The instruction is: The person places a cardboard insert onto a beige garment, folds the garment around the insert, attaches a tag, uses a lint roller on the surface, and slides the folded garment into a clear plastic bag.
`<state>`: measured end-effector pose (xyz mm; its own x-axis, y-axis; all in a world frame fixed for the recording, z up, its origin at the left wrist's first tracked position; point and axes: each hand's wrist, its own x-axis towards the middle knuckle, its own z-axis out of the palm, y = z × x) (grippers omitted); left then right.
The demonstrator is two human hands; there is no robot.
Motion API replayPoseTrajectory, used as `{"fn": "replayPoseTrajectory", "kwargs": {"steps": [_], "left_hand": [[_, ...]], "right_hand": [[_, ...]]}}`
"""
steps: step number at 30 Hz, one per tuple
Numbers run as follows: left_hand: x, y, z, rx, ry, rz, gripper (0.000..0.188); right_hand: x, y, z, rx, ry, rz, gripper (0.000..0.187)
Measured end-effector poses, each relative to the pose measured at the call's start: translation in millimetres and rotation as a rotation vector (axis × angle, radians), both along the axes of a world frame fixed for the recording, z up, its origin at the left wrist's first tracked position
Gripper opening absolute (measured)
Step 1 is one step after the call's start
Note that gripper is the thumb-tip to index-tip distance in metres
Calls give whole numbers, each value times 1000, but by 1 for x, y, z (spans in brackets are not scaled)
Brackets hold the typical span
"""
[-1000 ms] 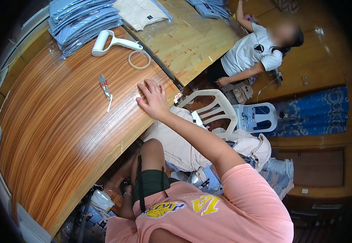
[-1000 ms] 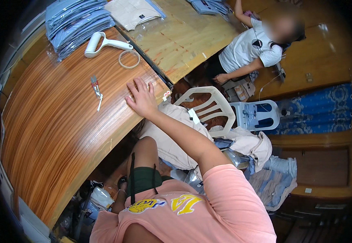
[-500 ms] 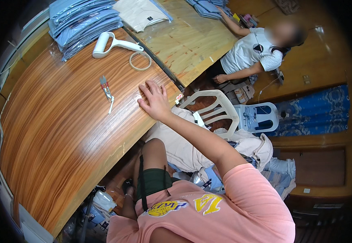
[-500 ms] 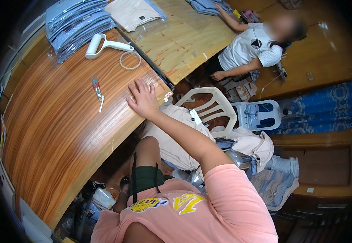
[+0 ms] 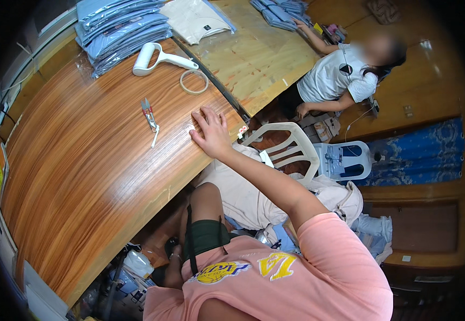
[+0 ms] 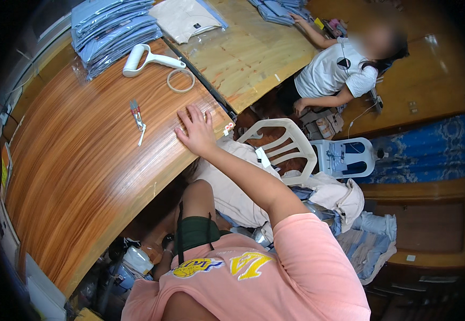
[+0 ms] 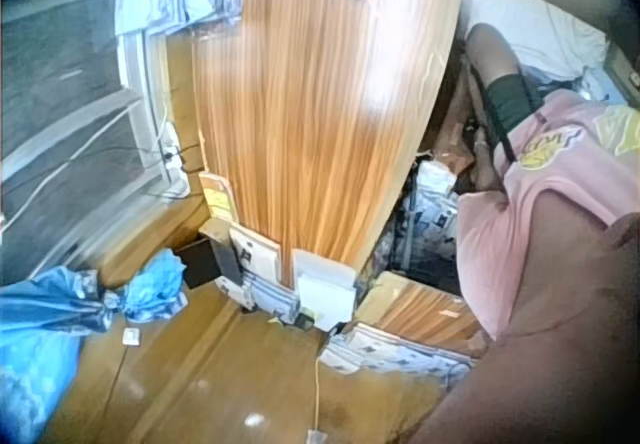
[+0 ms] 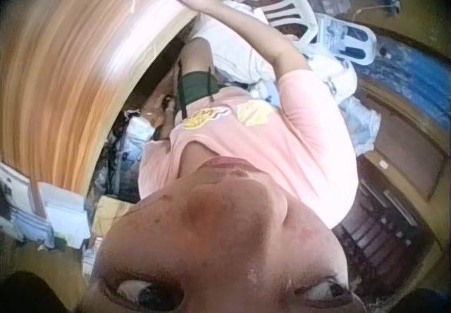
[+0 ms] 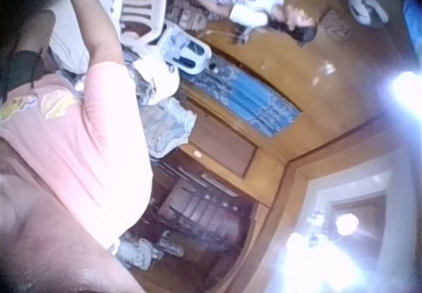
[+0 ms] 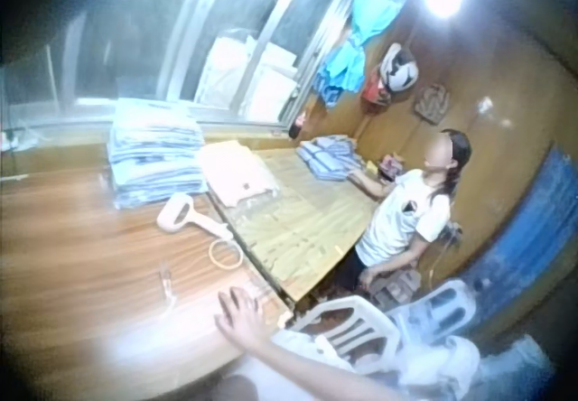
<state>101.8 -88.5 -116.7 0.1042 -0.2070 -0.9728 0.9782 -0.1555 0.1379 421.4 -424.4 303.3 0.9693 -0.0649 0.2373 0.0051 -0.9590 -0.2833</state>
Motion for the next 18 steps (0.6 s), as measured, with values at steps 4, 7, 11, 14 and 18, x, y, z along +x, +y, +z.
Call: {"fn": "replayPoseTrajectory", "kwargs": {"steps": [4, 7, 11, 14, 18], "left_hand": [[-4, 1, 4, 1, 7, -5, 30], [0, 6, 4, 11, 1, -8, 30], [8, 4, 3, 12, -11, -17, 30], [11, 4, 3, 12, -14, -25, 31], [6, 12, 4, 24, -9, -27, 31]], "right_hand": [[-1, -2, -3, -32, -24, -4, 50], [0, -1, -3, -21, -16, -7, 50], [-1, -3, -1, -13, 7, -10, 50], [0, -2, 1, -7, 23, -10, 50], [-1, 0, 0, 5, 28, -6, 51]]}}
